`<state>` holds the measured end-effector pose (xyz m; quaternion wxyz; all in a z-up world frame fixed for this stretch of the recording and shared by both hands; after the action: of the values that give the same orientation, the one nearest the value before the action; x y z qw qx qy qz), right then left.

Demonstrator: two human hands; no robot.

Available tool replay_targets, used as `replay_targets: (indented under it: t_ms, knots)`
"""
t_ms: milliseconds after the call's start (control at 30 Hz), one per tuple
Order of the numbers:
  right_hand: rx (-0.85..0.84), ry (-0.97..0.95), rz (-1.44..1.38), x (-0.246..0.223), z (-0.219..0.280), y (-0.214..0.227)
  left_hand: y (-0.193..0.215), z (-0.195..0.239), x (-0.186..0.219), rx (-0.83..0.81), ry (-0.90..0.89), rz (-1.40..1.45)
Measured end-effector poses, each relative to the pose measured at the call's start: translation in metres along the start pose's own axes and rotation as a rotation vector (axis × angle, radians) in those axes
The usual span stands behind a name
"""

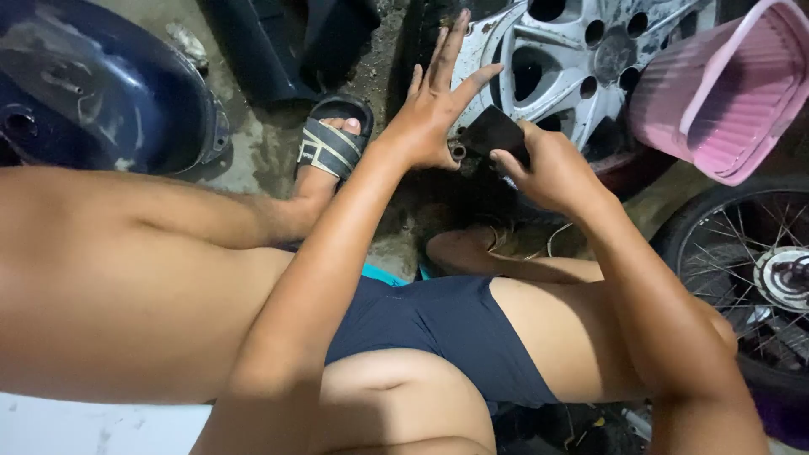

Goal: The person sits on the floor and uses a scraper tool to remove debris from the treads of a car tire. They repeatedly scrape the tire surface and pull out small pieces of debris with their fingers.

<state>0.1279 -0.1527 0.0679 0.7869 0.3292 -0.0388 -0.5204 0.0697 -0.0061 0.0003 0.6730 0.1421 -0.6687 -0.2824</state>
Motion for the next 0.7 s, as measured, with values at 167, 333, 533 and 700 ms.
replay_targets:
  t_ms: [167, 333, 533, 700]
  knots:
    - [0.085, -0.039, 0.284, 0.005, 0.007, 0.001, -0.005, -0.007, 0.005, -0.002, -0.014, -0.016]
    - [0.248, 0.024, 0.414, 0.008, 0.012, -0.014, -0.005, -0.005, 0.004, 0.004, -0.038, 0.026]
    - [0.313, 0.05, 0.276, 0.025, 0.004, -0.021, -0.006, -0.004, 0.004, -0.009, -0.024, 0.025]
    - [0.207, 0.14, 0.199, 0.016, -0.008, -0.012, -0.007, -0.007, 0.0, 0.012, -0.061, -0.071]
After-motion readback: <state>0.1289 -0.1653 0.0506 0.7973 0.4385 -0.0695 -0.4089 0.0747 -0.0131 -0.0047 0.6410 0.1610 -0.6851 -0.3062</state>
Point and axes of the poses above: each hand's wrist, its own z-axis away from the middle knuckle, its own y-axis out of the back of the hand, x = y × z, the point moved 7 cm from there along -z, towards the middle knuckle, and after that the axes turned 7 degrees about -x, right-handed, at the moved point
